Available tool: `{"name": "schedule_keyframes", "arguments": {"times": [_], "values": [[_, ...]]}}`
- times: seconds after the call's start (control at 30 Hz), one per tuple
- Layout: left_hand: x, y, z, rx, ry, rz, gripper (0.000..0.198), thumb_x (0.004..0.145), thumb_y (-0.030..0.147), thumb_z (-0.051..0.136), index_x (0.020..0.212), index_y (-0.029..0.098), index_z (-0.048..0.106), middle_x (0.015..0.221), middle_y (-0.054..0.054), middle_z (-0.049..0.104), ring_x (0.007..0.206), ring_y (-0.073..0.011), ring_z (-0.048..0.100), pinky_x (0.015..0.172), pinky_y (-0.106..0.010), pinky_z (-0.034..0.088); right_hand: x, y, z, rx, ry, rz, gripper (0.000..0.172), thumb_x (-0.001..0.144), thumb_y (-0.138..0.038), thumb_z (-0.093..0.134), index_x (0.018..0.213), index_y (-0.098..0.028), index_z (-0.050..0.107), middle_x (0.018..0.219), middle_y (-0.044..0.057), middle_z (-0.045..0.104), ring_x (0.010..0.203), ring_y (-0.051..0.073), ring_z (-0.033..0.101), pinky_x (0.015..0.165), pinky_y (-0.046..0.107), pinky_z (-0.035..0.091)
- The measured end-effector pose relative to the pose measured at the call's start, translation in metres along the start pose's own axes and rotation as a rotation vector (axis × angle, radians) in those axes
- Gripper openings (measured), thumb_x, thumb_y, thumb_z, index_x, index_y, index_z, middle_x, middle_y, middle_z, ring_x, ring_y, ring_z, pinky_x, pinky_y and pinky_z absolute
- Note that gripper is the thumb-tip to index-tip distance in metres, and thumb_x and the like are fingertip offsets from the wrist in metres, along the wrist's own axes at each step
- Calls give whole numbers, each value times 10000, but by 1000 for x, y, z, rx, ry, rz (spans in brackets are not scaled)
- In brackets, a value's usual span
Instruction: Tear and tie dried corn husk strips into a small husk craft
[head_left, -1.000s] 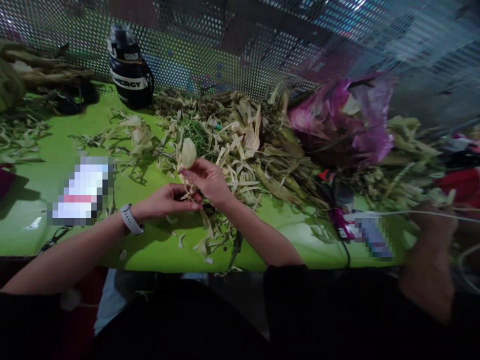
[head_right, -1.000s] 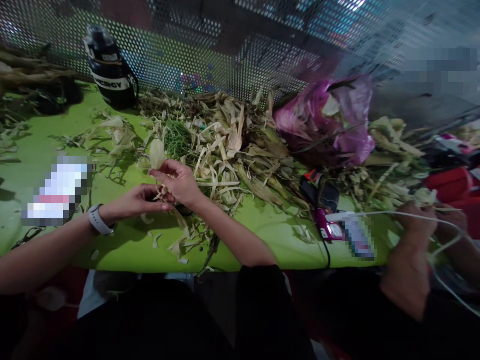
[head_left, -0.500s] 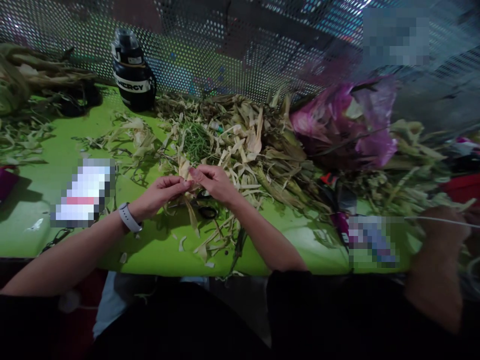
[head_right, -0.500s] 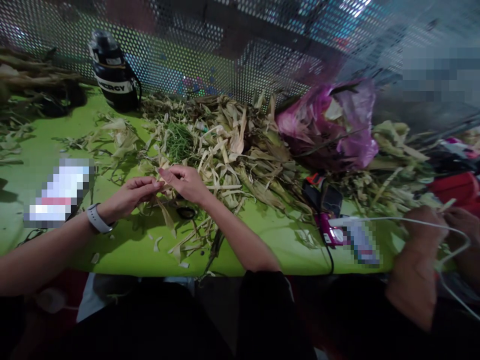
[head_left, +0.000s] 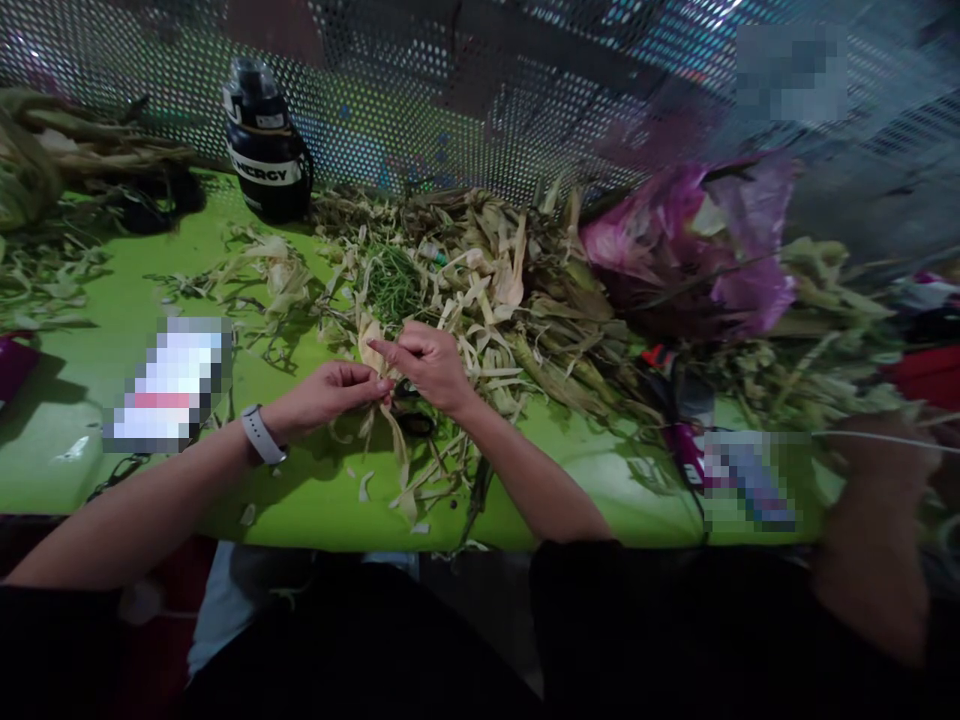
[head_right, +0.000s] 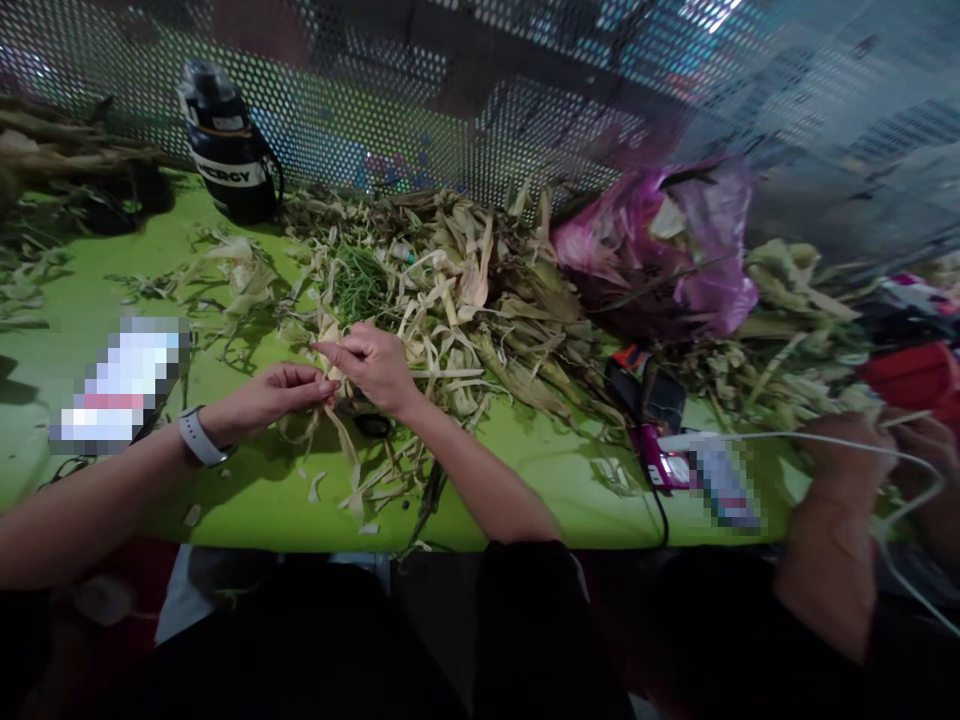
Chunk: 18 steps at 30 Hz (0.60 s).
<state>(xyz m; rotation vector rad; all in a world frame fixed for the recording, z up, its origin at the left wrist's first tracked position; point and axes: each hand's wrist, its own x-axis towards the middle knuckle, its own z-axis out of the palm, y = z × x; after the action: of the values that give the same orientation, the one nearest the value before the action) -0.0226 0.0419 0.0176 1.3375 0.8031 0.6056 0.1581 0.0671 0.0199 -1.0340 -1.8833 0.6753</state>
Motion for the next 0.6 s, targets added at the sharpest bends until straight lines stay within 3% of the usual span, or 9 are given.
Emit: {"name": "schedule_keyframes", "arguments": {"times": [0.17,0.3,0.4,0.43,0.53,0.6], "values": [[-1,-1,1,-47,-32,-36,345,807,481,670,725,147,694,492,39,421,429,-43,310,402,-191,210,3,3,-5,-77,79,-8,571,889,-525,541,497,-189,298,562,-42,285,525,85,312,529,267,275],[3,-4,-1,-298,200,-19,310,736,464,749,754,158,700,568,24,556,448,-33,427,416,-152,331,6,-1,-17,-189,201,-124,399,915,-508,504,664,-198,483,749,21,499,753,149,488,727,303,406],[7,-4,-5,-450,334,5,303,697,434,787,787,152,723,788,-16,689,515,-30,519,484,-143,434,5,-7,-22,-244,320,-191,293,949,-422,468,758,-204,514,830,52,539,863,179,510,821,341,407],[8,-3,-6,-486,355,12,296,696,420,791,804,151,728,842,-28,707,543,-38,550,507,-146,458,4,-8,-22,-246,271,-179,298,958,-398,452,738,-203,503,794,44,528,827,173,509,796,333,407],[9,-4,-8,-546,380,33,275,689,367,803,850,154,739,841,-36,719,596,-63,600,530,-147,478,3,-8,-18,-215,-59,-96,323,961,-377,437,702,-195,502,725,21,509,713,145,492,697,298,398],[9,-4,-8,-557,376,58,266,695,353,801,871,160,747,845,-33,722,611,-65,607,534,-144,475,2,-8,-16,-187,-115,-71,284,942,-359,462,721,-191,520,745,23,529,719,144,506,688,291,402]]}}
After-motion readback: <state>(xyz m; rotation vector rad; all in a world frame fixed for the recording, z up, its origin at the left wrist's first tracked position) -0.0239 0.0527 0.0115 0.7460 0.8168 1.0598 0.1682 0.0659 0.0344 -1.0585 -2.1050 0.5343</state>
